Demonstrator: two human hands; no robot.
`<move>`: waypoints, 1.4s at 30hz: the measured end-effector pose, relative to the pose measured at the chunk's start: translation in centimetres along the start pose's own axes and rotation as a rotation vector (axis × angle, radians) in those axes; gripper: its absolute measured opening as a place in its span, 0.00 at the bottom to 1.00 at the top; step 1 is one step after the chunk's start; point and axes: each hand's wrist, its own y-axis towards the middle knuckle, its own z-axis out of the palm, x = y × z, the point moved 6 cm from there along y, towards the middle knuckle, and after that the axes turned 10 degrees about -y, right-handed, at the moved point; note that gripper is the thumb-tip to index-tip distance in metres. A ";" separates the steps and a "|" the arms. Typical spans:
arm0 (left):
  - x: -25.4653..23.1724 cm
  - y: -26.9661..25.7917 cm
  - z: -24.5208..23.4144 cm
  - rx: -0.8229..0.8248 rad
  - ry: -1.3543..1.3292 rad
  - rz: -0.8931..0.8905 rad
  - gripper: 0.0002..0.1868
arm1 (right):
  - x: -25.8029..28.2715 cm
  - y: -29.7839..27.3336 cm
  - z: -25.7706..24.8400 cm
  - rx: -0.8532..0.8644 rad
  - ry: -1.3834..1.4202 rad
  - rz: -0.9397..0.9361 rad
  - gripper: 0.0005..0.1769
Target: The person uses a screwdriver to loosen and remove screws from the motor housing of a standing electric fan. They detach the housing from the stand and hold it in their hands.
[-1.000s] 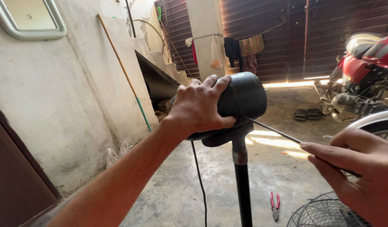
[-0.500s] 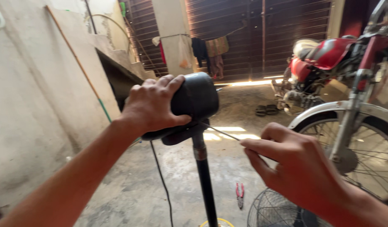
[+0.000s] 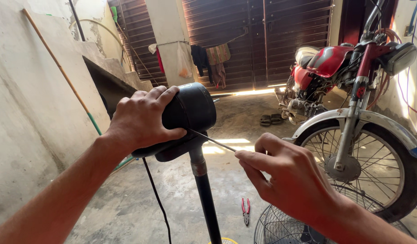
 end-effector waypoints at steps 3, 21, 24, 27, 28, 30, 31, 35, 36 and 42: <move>0.1 0.0 0.1 0.017 -0.004 -0.014 0.60 | -0.2 0.1 0.2 0.013 0.003 0.012 0.09; 0.3 -0.1 0.1 -0.002 -0.025 0.004 0.59 | 0.4 -0.1 -0.3 -0.042 -0.020 0.029 0.10; 0.4 -0.1 0.1 -0.010 -0.025 0.012 0.58 | 0.4 0.0 -0.2 -0.027 -0.027 0.039 0.09; 0.5 -0.1 0.1 -0.018 -0.028 0.023 0.58 | 0.3 0.0 0.0 -0.020 -0.010 0.062 0.11; 0.5 -0.1 0.1 -0.023 -0.030 0.028 0.58 | 0.2 0.0 0.1 -0.017 -0.003 0.073 0.12; 0.5 -0.1 0.1 -0.026 -0.042 0.036 0.58 | 0.3 -0.1 0.3 0.006 -0.024 0.048 0.13; 0.5 0.0 0.1 -0.029 -0.048 0.040 0.58 | 0.2 -0.1 0.4 0.016 -0.035 0.035 0.13; 0.7 0.2 0.2 0.010 -0.084 0.022 0.57 | 0.1 -0.6 0.2 -0.093 -0.115 -0.159 0.14; 0.6 0.1 0.2 0.009 -0.083 0.024 0.57 | -0.2 -0.8 0.4 -0.095 -0.121 -0.183 0.13; 0.5 0.1 -0.1 -0.027 -0.082 0.053 0.54 | -4.6 -1.2 4.0 0.066 -0.073 0.110 0.11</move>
